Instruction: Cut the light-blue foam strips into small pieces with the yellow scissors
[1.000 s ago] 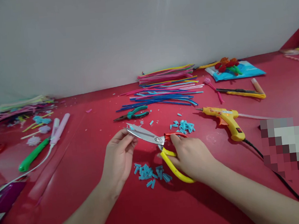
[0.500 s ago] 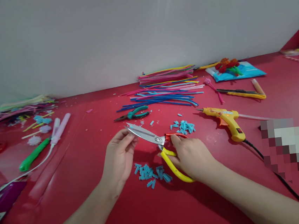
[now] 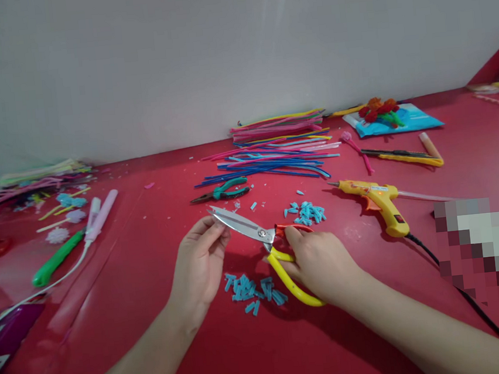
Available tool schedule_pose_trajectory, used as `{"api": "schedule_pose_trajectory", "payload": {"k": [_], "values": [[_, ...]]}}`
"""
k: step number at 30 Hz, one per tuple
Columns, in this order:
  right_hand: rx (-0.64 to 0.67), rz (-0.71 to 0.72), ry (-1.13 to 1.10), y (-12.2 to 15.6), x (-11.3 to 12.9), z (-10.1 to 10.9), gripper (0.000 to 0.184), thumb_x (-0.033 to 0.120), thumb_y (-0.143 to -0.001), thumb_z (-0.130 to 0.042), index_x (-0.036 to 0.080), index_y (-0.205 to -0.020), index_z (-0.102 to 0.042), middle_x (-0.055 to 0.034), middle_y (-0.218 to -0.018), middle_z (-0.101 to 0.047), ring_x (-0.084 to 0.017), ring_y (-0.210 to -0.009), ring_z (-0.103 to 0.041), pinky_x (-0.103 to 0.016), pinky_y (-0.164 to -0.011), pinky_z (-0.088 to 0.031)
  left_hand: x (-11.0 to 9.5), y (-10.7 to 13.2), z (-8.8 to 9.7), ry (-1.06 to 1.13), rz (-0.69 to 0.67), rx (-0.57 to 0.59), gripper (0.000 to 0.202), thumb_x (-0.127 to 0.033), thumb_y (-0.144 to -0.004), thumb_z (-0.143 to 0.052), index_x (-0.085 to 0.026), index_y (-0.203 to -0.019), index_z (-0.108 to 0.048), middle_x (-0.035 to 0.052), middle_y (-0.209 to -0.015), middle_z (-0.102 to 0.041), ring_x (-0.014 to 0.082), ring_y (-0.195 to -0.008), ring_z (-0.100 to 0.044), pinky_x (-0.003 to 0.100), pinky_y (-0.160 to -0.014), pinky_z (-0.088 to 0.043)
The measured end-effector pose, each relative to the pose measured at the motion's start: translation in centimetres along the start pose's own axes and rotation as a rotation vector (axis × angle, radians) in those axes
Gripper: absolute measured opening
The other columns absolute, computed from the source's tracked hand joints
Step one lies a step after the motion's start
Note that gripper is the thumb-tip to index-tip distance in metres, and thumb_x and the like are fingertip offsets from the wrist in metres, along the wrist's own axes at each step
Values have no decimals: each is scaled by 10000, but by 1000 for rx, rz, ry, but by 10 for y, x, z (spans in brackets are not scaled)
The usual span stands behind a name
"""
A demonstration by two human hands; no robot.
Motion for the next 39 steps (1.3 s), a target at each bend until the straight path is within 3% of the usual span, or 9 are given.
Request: {"api": "schedule_pose_trajectory", "payload": {"k": [15,18,21,25,28,34,39], "values": [[45,-60,-47,0,-8,2,352,519,-779,-326,193,-703,-435,-30,-528,-548,-142,-442,-464,-247,-442,-134,-2,0,-2,-49,-35,29,17,-144,-678,-591,-145,-695,-594,-24,-646,-517,53,-593,-437,181,-594,-347],[27,-123,-256,-3,-11,4,303,489,-749,-398,198,-675,-434,6,-501,-496,-109,-431,-404,-234,-437,-175,7,1,-5,-35,33,66,57,-151,-669,-605,-142,-724,-591,-18,-659,-526,57,-594,-457,189,-598,-358],[3,-226,-613,-5,-14,7,265,447,-729,-445,193,-653,-449,28,-507,-456,-84,-439,-366,-215,-426,-225,20,5,-14,-70,143,154,87,-170,-659,-619,-139,-737,-594,-7,-665,-545,69,-600,-483,199,-595,-369],[79,-363,-1123,-4,-12,2,263,432,-703,-493,176,-760,-505,65,-473,-405,-52,-367,-313,-195,-365,-246,32,15,-26,-186,239,283,113,-214,-678,-603,-141,-765,-606,5,-662,-571,80,-609,-500,208,-604,-374],[125,-405,-1303,-2,-8,-1,265,408,-687,-532,179,-818,-512,96,-411,-355,-43,-315,-292,-182,-332,-240,38,23,-34,-260,303,377,130,-245,-678,-601,-135,-747,-606,4,-635,-563,84,-589,-492,209,-580,-368],[164,-337,-1347,-1,-2,-3,144,311,-683,-533,181,-703,-475,99,-399,-336,-36,-323,-288,-170,-328,-218,45,31,-42,-408,337,521,152,-255,-698,-564,-122,-759,-602,10,-631,-543,81,-546,-452,212,-539,-355],[98,-262,-1212,-4,-3,-1,184,305,-664,-545,179,-630,-415,78,-495,-318,-45,-441,-304,-180,-410,-254,34,29,-41,-600,121,466,135,-274,-662,-602,-143,-688,-582,1,-670,-521,109,-638,-472,221,-601,-374]]}}
Point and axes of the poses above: each hand's wrist, its own y-axis away from the middle knuckle, its own z-axis out of the back of the hand, x = y × z, the point moved 8 cm from there along -y, towards the middle knuckle
